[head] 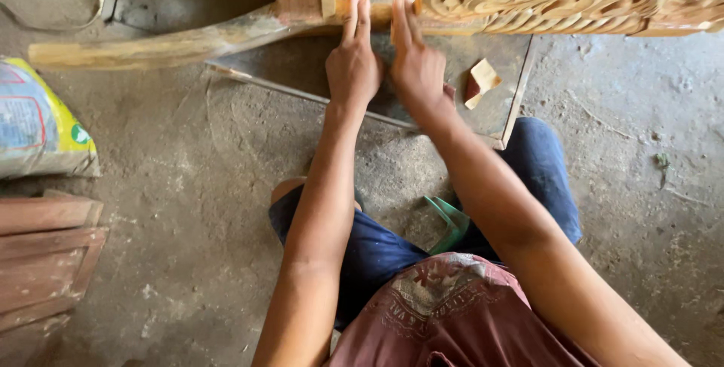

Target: The person sands the intricate carvings and structural joints of a wooden headboard or furniture piece using pieces of sandpaper by hand.

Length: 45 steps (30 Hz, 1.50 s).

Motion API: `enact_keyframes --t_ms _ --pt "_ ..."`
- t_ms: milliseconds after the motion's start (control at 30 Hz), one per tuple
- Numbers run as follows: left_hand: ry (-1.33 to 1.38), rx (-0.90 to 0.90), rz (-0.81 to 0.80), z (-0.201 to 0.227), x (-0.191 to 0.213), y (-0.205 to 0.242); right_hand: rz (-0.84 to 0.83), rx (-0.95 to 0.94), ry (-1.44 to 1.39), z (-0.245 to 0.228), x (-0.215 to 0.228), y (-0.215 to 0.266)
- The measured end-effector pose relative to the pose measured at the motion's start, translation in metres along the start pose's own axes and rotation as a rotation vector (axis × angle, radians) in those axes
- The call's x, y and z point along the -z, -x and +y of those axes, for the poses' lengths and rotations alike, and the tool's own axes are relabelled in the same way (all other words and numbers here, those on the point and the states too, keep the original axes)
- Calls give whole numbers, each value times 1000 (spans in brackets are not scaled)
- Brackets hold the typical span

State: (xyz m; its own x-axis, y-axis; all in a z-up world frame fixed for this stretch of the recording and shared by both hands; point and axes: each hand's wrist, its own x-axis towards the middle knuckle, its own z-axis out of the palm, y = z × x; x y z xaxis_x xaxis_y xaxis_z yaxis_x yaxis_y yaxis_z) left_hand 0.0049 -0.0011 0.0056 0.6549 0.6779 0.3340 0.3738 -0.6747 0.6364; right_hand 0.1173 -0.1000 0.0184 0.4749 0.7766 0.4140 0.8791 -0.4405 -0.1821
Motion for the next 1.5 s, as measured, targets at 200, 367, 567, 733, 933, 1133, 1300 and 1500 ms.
enact_keyframes --t_ms 200,367,567,733,933,1133,1300,1500 --pt "-87 -91 93 -2 -4 11 25 -28 32 -1 -18 -12" --pt "-38 2 -15 -5 -4 6 67 41 -67 0 -10 -8" --pt "-14 -17 4 3 5 -12 -94 -40 -52 -16 32 20" --pt "16 -1 -27 3 8 8 12 21 -9 -20 25 -8" --pt "50 83 -69 5 12 -1 99 32 -8 -10 6 7" --pt "51 -9 -20 14 29 1 22 26 29 -10 17 4" --pt "256 -106 525 0 60 17 -13 106 -165 -29 65 3" --pt "288 38 700 -6 84 21 -37 117 115 -45 54 -2"
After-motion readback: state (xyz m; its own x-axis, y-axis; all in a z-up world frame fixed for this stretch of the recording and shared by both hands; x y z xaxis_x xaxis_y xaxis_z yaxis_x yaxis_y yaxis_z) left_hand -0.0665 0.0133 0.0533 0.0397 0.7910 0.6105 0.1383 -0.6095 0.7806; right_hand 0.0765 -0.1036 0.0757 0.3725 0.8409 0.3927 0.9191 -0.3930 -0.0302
